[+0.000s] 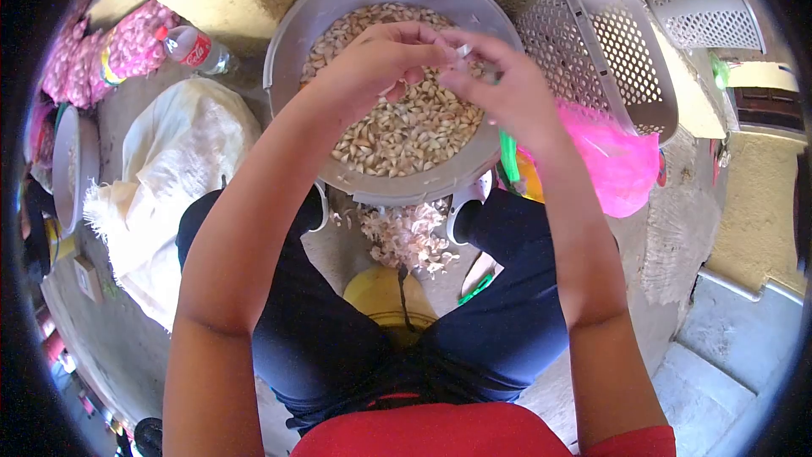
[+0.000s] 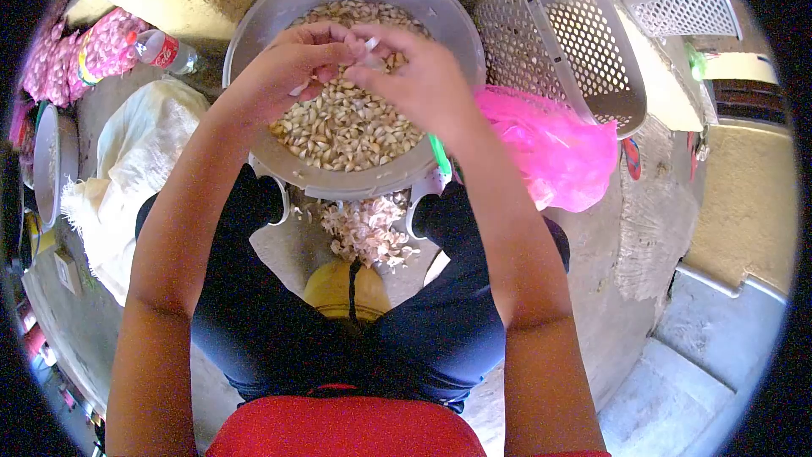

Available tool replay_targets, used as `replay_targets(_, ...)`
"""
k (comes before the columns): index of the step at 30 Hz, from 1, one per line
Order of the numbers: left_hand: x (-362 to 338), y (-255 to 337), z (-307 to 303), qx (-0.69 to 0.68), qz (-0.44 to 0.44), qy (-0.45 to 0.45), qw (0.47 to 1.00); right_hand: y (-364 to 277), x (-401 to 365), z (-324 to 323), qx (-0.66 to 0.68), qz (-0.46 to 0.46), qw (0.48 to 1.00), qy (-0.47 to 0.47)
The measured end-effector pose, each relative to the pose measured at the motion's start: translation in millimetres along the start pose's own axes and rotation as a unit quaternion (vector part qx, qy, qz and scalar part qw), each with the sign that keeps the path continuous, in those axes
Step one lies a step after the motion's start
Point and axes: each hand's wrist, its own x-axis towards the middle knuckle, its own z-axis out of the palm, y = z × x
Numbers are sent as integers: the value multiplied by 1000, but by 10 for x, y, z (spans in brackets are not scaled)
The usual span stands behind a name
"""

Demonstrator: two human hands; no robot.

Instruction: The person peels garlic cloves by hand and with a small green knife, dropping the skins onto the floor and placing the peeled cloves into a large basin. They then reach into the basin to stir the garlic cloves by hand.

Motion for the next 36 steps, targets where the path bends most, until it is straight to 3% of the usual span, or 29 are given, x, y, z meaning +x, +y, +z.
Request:
replay_targets(2, 17, -19, 1, 8, -22, 4, 1000, 225, 34, 144, -55, -101, 993, 23)
replay_targets(5, 27, -32, -68, 38, -59, 0, 998, 169, -4, 255, -16, -30, 999, 27)
replay_targets(10, 7, -2, -145, 145, -67, -36, 987, 96, -71, 327, -41, -99, 994, 31)
replay_targets(13, -24, 30, -124, 129, -89, -21, 987, 110, -103, 316, -1, -41, 999, 25)
replay_targets(17, 67, -11, -241, -35, -147, 29, 988, 190, -161, 264, -17, -13, 1000, -21)
replay_targets(20, 99, -20, -279, -171, -142, 54, 974, 77, -225, 198, -157, 26, 928, -336)
replay_targets(23, 134, -72, -292, -257, -124, 42, 957, 300, -401, 313, -180, -58, 852, -488)
replay_targets(26, 145, -99, -267, -273, -76, 34, 958, 323, -379, 391, -161, 24, 865, -475)
replay_targets(29, 162, -113, -265, -276, -35, 32, 960, 251, -309, 382, -143, 153, 846, -491)
replay_targets(32, 165, -105, -251, -274, -10, 4, 962, 297, -320, 487, -201, 47, 794, -571)
replay_targets(36, 176, -89, -251, -262, 6, -29, 965, 361, -534, 733, -254, -40, 789, -558)
